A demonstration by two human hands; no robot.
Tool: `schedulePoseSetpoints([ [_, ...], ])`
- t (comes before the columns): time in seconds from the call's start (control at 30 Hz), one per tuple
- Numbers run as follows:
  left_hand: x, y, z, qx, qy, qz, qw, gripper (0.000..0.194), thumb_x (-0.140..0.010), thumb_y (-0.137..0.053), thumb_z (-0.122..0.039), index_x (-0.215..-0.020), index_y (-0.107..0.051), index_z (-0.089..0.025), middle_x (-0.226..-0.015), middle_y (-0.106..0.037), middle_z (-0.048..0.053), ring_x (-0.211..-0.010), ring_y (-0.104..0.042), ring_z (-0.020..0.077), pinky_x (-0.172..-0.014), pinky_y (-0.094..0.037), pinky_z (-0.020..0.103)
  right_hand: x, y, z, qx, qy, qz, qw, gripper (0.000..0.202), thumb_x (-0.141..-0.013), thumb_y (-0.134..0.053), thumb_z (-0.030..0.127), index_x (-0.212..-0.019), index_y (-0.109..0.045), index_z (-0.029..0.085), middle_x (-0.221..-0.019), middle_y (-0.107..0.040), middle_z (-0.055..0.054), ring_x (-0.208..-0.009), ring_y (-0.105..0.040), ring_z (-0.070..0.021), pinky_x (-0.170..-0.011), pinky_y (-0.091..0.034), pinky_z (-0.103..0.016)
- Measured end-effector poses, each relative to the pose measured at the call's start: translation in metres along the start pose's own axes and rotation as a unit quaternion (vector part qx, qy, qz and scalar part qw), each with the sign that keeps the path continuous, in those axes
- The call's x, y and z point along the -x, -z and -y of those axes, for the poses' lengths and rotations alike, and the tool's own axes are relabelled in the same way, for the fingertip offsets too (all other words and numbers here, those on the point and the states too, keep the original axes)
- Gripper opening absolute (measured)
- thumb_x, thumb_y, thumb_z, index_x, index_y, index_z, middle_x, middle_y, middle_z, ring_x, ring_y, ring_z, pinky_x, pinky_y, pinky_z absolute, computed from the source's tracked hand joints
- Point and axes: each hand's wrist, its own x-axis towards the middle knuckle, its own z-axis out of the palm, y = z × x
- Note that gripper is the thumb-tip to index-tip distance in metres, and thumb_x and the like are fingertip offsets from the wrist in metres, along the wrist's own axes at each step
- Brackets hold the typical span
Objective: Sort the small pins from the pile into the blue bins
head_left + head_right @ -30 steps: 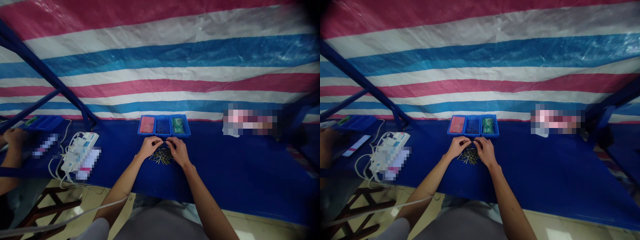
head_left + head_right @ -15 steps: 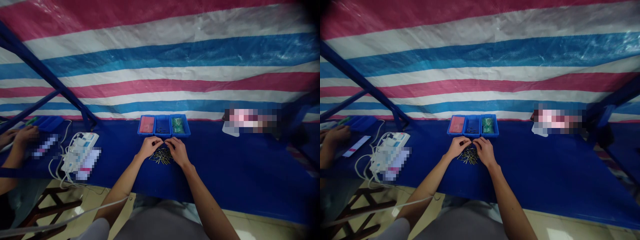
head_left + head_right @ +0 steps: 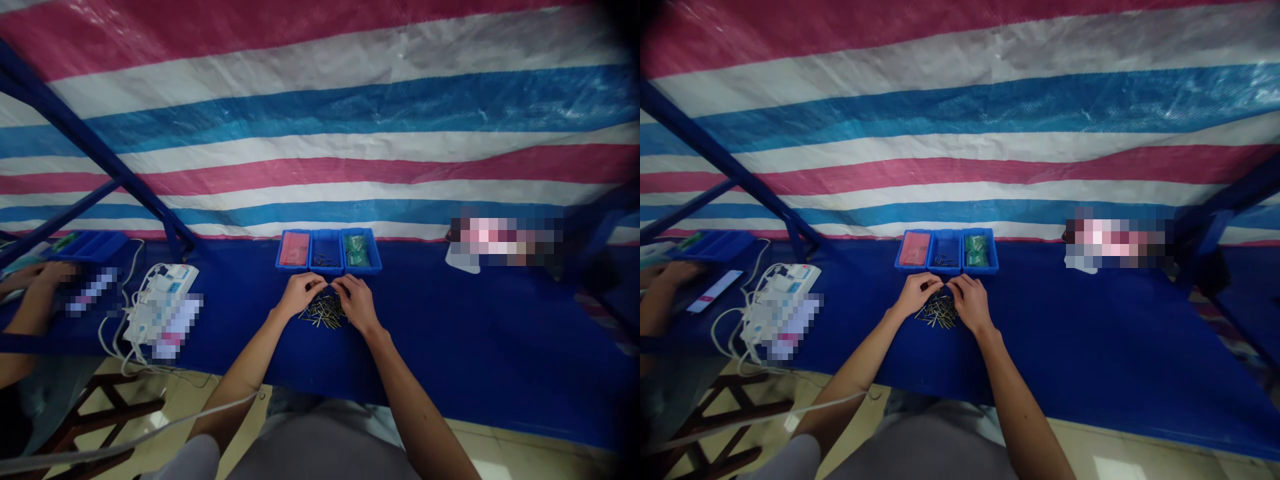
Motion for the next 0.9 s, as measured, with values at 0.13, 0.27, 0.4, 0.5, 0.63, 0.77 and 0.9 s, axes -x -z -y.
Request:
schedulePoseSetpoints([
  [0.13, 0.0001, -0.0002, 0.0005, 0.0, 0.003, 0.004, 1.0, 0.028, -0.094, -0.06, -0.04, -0.09, -0.074, -0.016, -0.077, -0.071, 0.004, -0.066, -0.061, 0.0131, -0.065, -0.045, 0.024, 0.0, -0.0005, -0.0003, 0.01, 0.0, 0.001, 1.0, 0.024, -0.101, -0.047, 0.033, -0.089, -0.066, 0.023, -0.089, -0.069, -0.004, -0.081, -0.063, -0.0192, -0.078, -0.038, -0.034],
  [0.27, 0.0003, -0.0008, 0.0015, 0.003, 0.011, 0.008, 1.0, 0.029, -0.095, -0.059, -0.041, -0.091, -0.073, -0.016, -0.077, -0.072, 0.004, -0.067, -0.063, 0.0139, -0.065, -0.046, 0.024, 0.0002, -0.0007, 0.0004, 0.023, -0.002, 0.002, 1.0, 0.026, -0.102, -0.046, 0.032, -0.086, -0.064, 0.022, -0.085, -0.068, -0.003, -0.079, -0.062, -0.0178, -0.076, -0.036, -0.033],
  [0.4, 0.0, -0.0008, 0.0011, -0.001, 0.013, 0.009, 1.0, 0.029, -0.095, -0.059, -0.041, -0.091, -0.073, -0.017, -0.077, -0.071, 0.004, -0.068, -0.063, 0.0143, -0.066, -0.046, 0.024, 0.0002, -0.0005, 0.0025, 0.033, 0.0, 0.002, 0.999, 0.03, -0.103, -0.043, 0.034, -0.082, -0.061, 0.021, -0.081, -0.066, -0.003, -0.076, -0.061, -0.0173, -0.075, -0.034, -0.033],
  [0.5, -0.0004, -0.0003, 0.0002, -0.001, 0.011, 0.012, 1.0, 0.027, -0.095, -0.059, -0.04, -0.09, -0.073, -0.017, -0.077, -0.071, 0.003, -0.069, -0.063, 0.0143, -0.066, -0.047, 0.024, 0.0, -0.0012, 0.0038, 0.044, 0.001, -0.001, 0.999, 0.036, -0.104, -0.039, 0.035, -0.078, -0.057, 0.021, -0.077, -0.065, -0.003, -0.073, -0.059, -0.0172, -0.073, -0.032, -0.033],
  [0.63, -0.0001, -0.0003, -0.0002, -0.003, 0.01, 0.015, 1.0, 0.025, -0.095, -0.059, -0.039, -0.09, -0.073, -0.017, -0.077, -0.071, 0.003, -0.068, -0.063, 0.0142, -0.067, -0.047, 0.024, -0.0002, -0.0025, 0.0038, 0.061, 0.003, -0.007, 0.998, 0.039, -0.105, -0.037, 0.035, -0.073, -0.053, 0.02, -0.072, -0.063, -0.002, -0.071, -0.058, -0.0172, -0.073, -0.031, -0.033],
  [0.77, 0.0004, -0.0008, -0.0003, -0.003, 0.01, 0.014, 1.0, 0.025, -0.095, -0.06, -0.038, -0.091, -0.073, -0.017, -0.078, -0.072, 0.003, -0.07, -0.064, 0.0147, -0.068, -0.047, 0.024, 0.0, -0.0033, 0.0019, 0.068, 0.007, -0.008, 0.998, 0.044, -0.106, -0.033, 0.037, -0.07, -0.052, 0.02, -0.07, -0.062, -0.003, -0.069, -0.058, -0.0177, -0.073, -0.031, -0.033],
  [0.9, -0.0003, 0.0001, -0.0015, -0.008, 0.008, 0.015, 1.0, 0.024, -0.094, -0.061, -0.038, -0.09, -0.073, -0.017, -0.078, -0.072, 0.003, -0.07, -0.064, 0.0145, -0.067, -0.047, 0.024, 0.0005, -0.0049, -0.002, 0.073, 0.001, -0.01, 0.997, 0.046, -0.106, -0.035, 0.037, -0.066, -0.05, 0.02, -0.064, -0.06, -0.002, -0.064, -0.055, -0.0168, -0.071, -0.03, -0.033],
])
